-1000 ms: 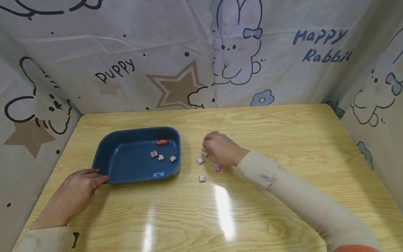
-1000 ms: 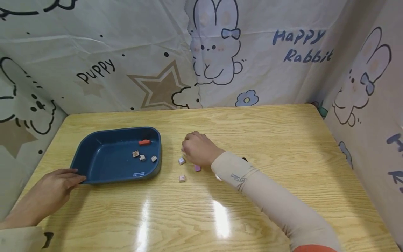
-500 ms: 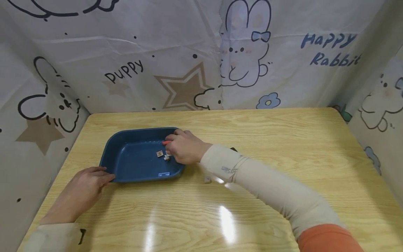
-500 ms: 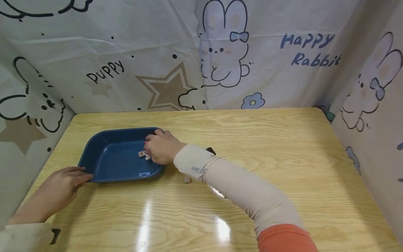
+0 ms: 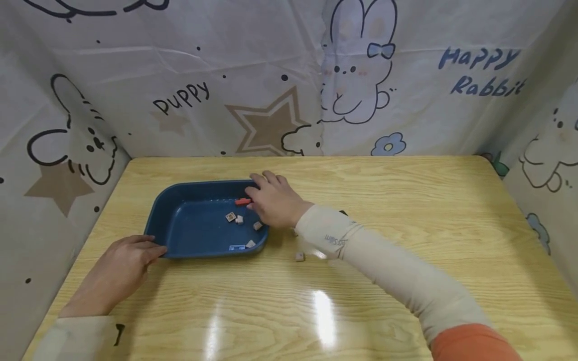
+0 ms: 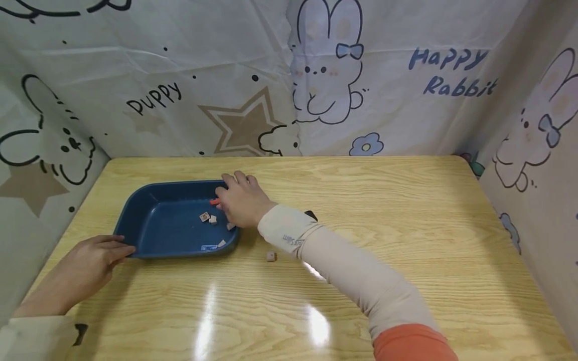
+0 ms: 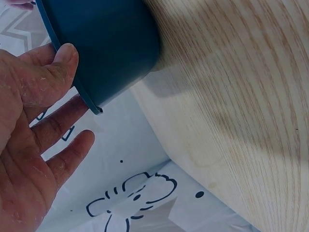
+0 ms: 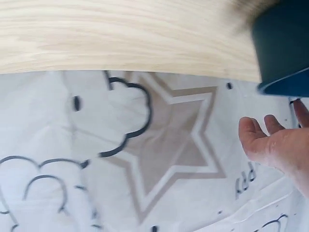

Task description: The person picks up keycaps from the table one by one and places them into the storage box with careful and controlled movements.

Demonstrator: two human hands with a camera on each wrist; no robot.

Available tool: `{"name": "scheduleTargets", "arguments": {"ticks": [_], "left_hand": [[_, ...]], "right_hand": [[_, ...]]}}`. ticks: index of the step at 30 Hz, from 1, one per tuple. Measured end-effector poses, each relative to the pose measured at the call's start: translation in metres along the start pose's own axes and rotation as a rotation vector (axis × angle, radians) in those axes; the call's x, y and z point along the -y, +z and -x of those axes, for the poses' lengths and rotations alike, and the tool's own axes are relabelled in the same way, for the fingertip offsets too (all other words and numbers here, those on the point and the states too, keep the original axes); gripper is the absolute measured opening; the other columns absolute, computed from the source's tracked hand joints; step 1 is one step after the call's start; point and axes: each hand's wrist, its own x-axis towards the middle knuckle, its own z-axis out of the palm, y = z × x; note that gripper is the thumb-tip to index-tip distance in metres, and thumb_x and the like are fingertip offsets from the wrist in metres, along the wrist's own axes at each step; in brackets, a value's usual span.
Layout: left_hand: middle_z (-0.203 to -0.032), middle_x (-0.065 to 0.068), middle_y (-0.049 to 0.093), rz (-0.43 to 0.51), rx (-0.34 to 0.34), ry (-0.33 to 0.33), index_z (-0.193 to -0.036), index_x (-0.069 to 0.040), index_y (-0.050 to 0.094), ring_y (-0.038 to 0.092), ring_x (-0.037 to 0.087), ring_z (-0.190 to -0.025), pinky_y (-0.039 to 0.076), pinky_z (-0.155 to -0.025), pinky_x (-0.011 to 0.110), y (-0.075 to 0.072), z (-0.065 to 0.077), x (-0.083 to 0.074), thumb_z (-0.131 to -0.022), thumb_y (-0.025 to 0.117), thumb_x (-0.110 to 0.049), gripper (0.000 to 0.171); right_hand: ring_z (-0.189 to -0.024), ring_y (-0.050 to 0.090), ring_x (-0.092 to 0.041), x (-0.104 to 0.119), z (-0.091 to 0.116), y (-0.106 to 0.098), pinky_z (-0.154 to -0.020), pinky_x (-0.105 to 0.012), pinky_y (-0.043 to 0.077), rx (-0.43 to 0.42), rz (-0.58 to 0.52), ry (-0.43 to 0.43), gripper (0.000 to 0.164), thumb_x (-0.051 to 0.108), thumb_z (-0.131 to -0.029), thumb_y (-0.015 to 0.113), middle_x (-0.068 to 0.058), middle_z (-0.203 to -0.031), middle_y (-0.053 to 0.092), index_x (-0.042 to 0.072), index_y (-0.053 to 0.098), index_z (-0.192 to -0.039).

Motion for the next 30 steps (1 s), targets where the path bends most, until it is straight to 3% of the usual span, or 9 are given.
{"name": "scheduleTargets", "arguments": {"ticks": [7, 15, 21, 30], "left_hand": [[-0.083, 0.010, 0.075, 0.006, 0.009, -0.009, -0.087, -0.004, 0.076, 0.070, 0.030, -0.085, 0.060, -0.077, 0.046, -0.002, -0.002, -0.002, -0.062, 0.071, 0.014, 0.032], [-0.083, 0.011, 0.075, 0.010, 0.017, -0.022, -0.087, -0.003, 0.076, 0.070, 0.032, -0.085, 0.060, -0.078, 0.048, -0.001, -0.003, -0.002, -0.062, 0.069, 0.015, 0.032], [-0.082, 0.010, 0.075, 0.003, 0.023, -0.023, -0.086, -0.003, 0.076, 0.070, 0.031, -0.086, 0.060, -0.077, 0.047, -0.001, -0.003, -0.002, -0.063, 0.069, 0.014, 0.030], [-0.083, 0.011, 0.074, 0.012, 0.036, -0.033, -0.086, -0.003, 0.076, 0.069, 0.032, -0.086, 0.060, -0.077, 0.048, 0.001, -0.003, -0.002, -0.065, 0.067, 0.014, 0.029]], "right_hand": [[-0.137, 0.040, -0.034, -0.030, 0.026, -0.002, -0.113, -0.054, 0.041, -0.021, -0.034, 0.073, 0.036, 0.029, -0.098, 0.049, -0.014, -0.145, 0.046, 0.009, 0.058, -0.126], [-0.134, 0.043, -0.037, -0.054, 0.068, 0.007, -0.113, -0.054, 0.041, 0.082, -0.047, 0.114, 0.040, 0.032, -0.094, 0.056, -0.016, -0.141, 0.050, 0.007, 0.059, -0.125], [-0.134, 0.043, -0.037, -0.068, 0.099, 0.018, -0.112, -0.056, 0.042, 0.101, -0.054, 0.098, 0.050, 0.039, -0.090, 0.058, -0.017, -0.141, 0.050, 0.007, 0.056, -0.129], [-0.123, 0.054, -0.034, -0.073, 0.132, 0.050, -0.101, -0.052, 0.052, -0.069, -0.043, -0.020, 0.044, 0.039, -0.084, 0.068, -0.016, -0.129, 0.059, 0.007, 0.063, -0.113]]}}
